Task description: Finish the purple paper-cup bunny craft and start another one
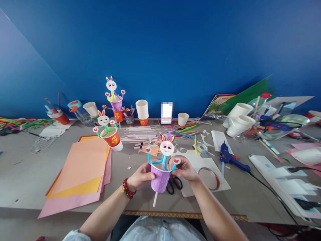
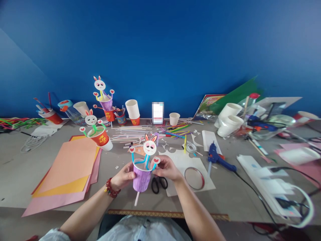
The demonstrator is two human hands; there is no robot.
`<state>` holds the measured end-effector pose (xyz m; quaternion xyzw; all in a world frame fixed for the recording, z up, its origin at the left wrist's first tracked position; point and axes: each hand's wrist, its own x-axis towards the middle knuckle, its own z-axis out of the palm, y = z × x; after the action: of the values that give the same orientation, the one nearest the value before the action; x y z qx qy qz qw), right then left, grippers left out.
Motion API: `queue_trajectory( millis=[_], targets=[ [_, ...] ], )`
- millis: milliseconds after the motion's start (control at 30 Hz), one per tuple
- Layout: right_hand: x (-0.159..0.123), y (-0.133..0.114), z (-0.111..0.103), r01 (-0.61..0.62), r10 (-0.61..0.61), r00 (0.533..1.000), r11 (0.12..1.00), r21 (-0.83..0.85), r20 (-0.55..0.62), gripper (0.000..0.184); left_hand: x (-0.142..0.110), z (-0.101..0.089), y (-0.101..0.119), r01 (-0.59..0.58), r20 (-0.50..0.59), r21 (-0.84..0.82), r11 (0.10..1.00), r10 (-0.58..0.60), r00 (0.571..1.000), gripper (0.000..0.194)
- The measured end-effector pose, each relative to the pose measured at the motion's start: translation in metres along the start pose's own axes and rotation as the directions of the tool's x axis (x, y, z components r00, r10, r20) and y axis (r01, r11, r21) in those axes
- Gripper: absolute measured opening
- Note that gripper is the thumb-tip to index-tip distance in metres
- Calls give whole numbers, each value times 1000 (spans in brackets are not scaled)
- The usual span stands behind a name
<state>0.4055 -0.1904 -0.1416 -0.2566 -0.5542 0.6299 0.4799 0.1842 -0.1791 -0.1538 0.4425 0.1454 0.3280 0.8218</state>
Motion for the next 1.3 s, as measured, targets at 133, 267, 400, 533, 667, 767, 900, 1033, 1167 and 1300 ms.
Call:
queue_trajectory(
  millis=[133, 267, 400, 533, 667, 767, 900, 1033, 1167, 1300],
  targets=[
    [0, 1, 0, -3, 3, 1000, 1000, 24, -6, 23, 0, 0, -1, 2, -8, -11, 1000, -2, 1000, 65],
    [-1, 3, -2, -2, 3, 1000, 999, 53, -12, 25, 0, 0, -1, 5, -14, -28, 1000, -6, 1000, 67],
    [-1, 5, -3, 4, -2, 1000, 997, 79, -21, 24, 0, 0, -1, 4, -26, -41, 999, -5, 1000, 69],
    [-1, 6, -3, -1, 1, 1000, 994, 108, -7, 23, 0, 0, -1, -3, -28, -51, 999, 1, 1000, 69],
    [-1, 7, -2, -2, 3, 1000, 990, 141, -2, 26, 0, 1, -1, -5, -3, -57, 998, 4, 1000, 68],
    [-1, 8, -1, -6, 7, 1000, 987, 162, -5, 26, 0, 1, 0, -2, 11, -60, 998, 3, 1000, 67],
    [-1, 8, 0, -15, 17, 1000, 983, 185, -8, 25, -1, 0, -1, -24, -27, -38, 999, 23, 999, 65],
    [-2, 8, 0, -14, 21, 999, 979, 204, -29, 26, -2, 1, 0, -45, -54, 11, 999, 45, 997, 64],
    [-2, 12, -3, -23, 33, 998, 977, 210, -45, 25, -2, 2, 2, -58, -42, 64, 996, 61, 997, 63],
    [-3, 17, -7, -19, 35, 997, 978, 210, -75, 23, -1, 2, 2, -82, -83, 110, 991, 92, 992, 62]
  ],
)
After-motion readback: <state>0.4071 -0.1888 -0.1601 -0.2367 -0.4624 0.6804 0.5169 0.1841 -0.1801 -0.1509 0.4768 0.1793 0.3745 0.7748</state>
